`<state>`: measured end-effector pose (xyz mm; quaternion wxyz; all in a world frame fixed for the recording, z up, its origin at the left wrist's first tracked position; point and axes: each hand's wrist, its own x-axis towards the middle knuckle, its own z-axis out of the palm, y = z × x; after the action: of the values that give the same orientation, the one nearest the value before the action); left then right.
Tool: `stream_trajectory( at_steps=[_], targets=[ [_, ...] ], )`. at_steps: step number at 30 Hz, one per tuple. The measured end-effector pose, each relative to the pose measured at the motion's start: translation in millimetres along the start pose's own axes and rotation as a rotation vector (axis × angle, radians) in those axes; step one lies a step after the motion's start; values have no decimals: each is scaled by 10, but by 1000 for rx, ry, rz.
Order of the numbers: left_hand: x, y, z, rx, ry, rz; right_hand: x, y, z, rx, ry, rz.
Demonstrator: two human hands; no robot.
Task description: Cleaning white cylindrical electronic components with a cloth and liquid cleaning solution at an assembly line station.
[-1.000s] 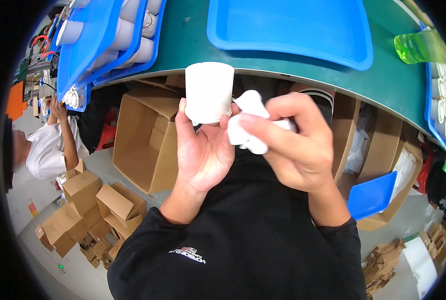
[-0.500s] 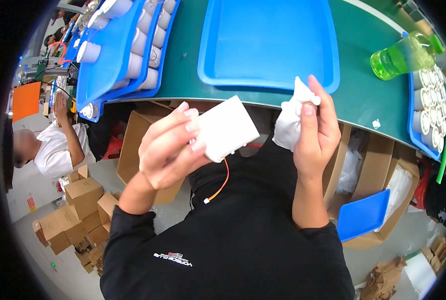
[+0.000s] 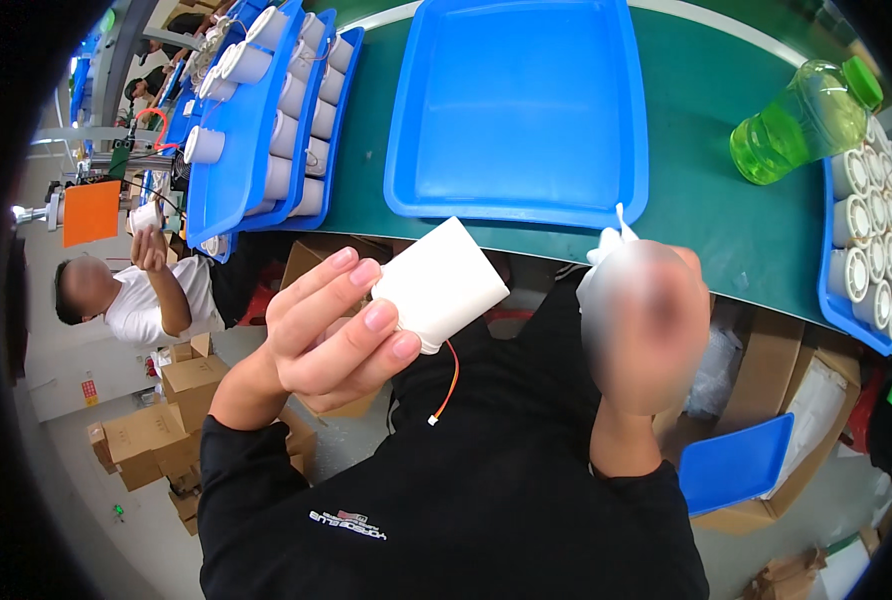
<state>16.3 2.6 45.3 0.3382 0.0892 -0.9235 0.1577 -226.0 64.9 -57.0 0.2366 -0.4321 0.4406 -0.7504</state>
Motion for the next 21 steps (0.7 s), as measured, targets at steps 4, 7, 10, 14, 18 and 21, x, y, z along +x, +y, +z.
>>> stream_trajectory(
  at_steps=[4,7,10,14,18,21],
  targets=[
    [40,-16,73,41,-2,27,64,-139,21,-227,-198,-408],
    [89,-30,100,62,-5,37,125,-296,209,-142,-299,-513],
    [130,-26,132,41,-3,35,173,-260,294,-150,-400,-591],
    [240,-269,122,4,-121,-11,418,-117,394,-481,-112,-334],
    [511,-1131,345,-103,-382,-258,476,-32,172,-529,72,-271],
    [535,-1990,800,-67,-643,-404,390,-107,106,-470,23,-253]
  ],
)
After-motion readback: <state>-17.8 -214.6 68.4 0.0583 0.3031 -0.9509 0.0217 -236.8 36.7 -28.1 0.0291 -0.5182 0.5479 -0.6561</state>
